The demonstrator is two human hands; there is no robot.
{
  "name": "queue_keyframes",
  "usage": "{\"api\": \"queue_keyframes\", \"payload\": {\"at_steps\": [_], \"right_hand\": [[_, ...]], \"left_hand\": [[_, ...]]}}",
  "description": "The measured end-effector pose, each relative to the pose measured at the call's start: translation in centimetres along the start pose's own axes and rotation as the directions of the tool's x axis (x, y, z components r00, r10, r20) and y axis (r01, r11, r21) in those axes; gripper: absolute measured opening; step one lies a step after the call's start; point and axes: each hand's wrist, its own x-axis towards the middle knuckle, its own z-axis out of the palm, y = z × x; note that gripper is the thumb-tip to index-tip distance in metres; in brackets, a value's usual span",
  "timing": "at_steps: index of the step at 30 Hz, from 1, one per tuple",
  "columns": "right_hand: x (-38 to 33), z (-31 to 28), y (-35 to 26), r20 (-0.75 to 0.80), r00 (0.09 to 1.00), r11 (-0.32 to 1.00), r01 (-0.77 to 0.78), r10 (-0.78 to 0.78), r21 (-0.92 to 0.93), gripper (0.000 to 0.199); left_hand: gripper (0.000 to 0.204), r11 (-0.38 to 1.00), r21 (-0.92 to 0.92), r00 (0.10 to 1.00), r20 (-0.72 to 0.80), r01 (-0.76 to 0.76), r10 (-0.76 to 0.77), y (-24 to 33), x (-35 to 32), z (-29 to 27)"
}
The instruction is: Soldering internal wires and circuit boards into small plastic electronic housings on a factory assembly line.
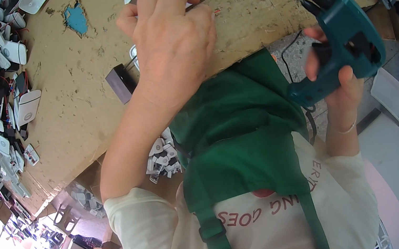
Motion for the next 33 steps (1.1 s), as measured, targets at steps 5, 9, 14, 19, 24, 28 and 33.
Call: {"api": "queue_keyframes", "payload": {"at_steps": [5,9,14,19,24,28,33], "right_hand": [[-2.4,0.1,-0.5,-0.175,0.983,0.994,-0.068,0.052,-0.09,0.081],[-2.6,0.7,-0.6,-0.163,0.984,0.987,-0.091,0.069,-0.13,0.082],[-1.9,1.4,-0.8,-0.143,0.983,0.979,-0.137,0.115,-0.151,0.075],[-1.1,2.1,-0.7,-0.121,0.983,0.976,-0.154,0.136,-0.155,0.067],[-0.6,2.6,-1.1,-0.108,0.989,0.974,-0.12,0.101,-0.192,0.058],[-0.4,2.7,-1.4,-0.11,0.986,0.961,-0.147,0.124,-0.235,0.054],[-0.2,2.8,-1.3,-0.089,0.988,0.965,-0.142,0.125,-0.222,0.053]], "left_hand": [[0.011,0.998,0.019,0.998,-0.026,0.066,-0.066,-0.4,0.4,-0.6],[0.005,0.779,-0.497,0.715,-0.694,-0.384,-0.09,-1.9,2.0,3.5],[0.007,0.937,-0.33,0.918,-0.396,-0.111,-0.031,-1.8,2.0,0.5],[0.006,0.993,-0.026,0.993,-0.039,0.114,-0.115,-1.5,1.9,-0.8],[0.007,0.995,-0.063,0.994,-0.08,0.075,-0.079,-1.8,2.3,-0.3],[0.006,0.997,-0.048,0.993,-0.103,0.055,-0.06,-1.7,2.3,0.0],[0.005,0.995,-0.053,0.99,-0.109,0.082,-0.087,-1.4,2.3,0.2]]}}
